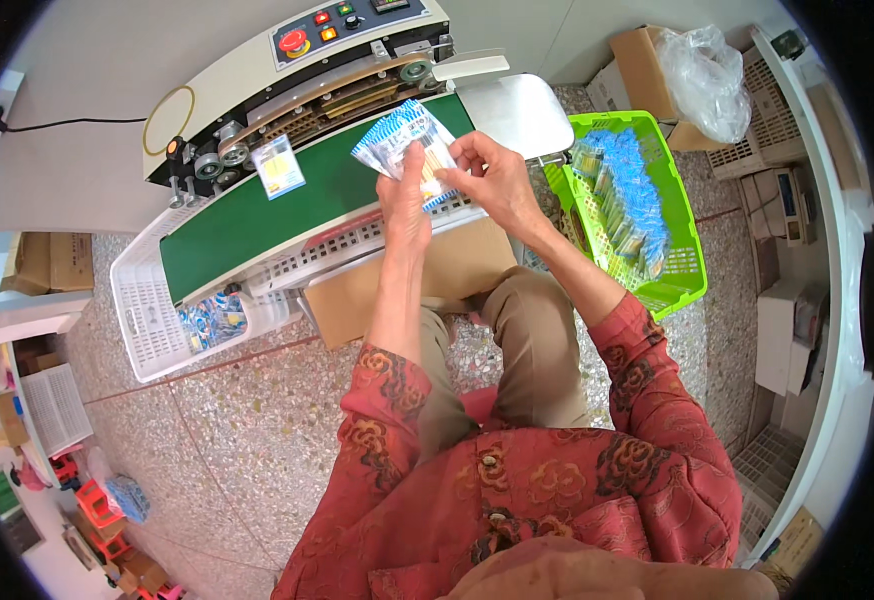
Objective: Sealing small plastic bags containing toy components using a bench-top heat sealer machine.
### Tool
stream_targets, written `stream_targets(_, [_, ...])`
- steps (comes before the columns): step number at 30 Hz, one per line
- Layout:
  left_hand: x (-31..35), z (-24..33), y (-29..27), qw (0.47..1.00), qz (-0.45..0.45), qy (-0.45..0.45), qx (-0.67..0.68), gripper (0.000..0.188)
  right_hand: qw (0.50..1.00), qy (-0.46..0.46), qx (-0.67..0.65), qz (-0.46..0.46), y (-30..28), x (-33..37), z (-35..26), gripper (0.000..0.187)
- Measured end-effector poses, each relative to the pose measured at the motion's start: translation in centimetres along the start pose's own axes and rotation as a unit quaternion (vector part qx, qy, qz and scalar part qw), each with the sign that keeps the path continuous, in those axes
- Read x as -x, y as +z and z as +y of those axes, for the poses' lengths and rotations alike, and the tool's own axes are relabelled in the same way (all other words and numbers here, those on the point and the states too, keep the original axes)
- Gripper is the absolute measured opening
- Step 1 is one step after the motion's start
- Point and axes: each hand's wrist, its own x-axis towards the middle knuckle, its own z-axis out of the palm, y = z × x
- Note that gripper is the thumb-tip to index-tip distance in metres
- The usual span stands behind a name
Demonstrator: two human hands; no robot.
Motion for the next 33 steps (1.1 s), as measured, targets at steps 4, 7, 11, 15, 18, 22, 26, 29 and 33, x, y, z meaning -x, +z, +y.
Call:
stream_targets(4, [-0.1,0.1,-0.1,0.998,-0.032,-0.009,0.051,0.037,0.986,0.031,-0.164,0.018,-0.5,-0.9,0.5,0.012])
stream_targets(7, [-0.1,0.3,-0.4,0.995,-0.059,-0.032,0.072,0.036,0.976,0.077,-0.2,0.019,-1.0,-1.0,0.0,0.011])
stream_targets(11, [-0.2,0.1,-0.7,0.997,-0.068,-0.015,0.041,0.037,0.983,0.042,-0.167,0.058,-0.8,-1.1,0.2,0.016])
stream_targets(15, [-0.1,0.3,-1.0,0.998,-0.06,-0.005,0.024,0.038,0.996,-0.046,-0.007,0.079,-0.6,-0.9,-0.8,0.023])
stream_targets(18, [0.0,0.5,-0.8,0.999,-0.052,-0.001,0.008,0.037,0.994,-0.067,0.046,0.077,-0.9,-0.9,-0.9,0.026])
stream_targets(22, [0.2,0.6,-0.4,0.998,-0.065,0.015,-0.003,0.038,0.999,-0.01,0.008,0.047,-1.0,-1.0,-0.6,0.022])
stream_targets(26, [0.2,0.7,-0.2,0.998,-0.061,-0.001,0.033,0.037,0.996,0.004,-0.054,0.077,-0.8,-1.2,0.0,0.017])
stream_targets(29, [0.1,0.7,-0.2,0.997,-0.055,-0.009,0.052,0.037,0.963,0.022,-0.258,0.069,-1.3,-1.7,0.5,0.013])
stream_targets(33, [0.1,0.7,-0.2,0.998,-0.047,-0.004,0.036,0.039,0.931,0.11,-0.343,0.061,-1.7,-1.5,0.8,0.012])
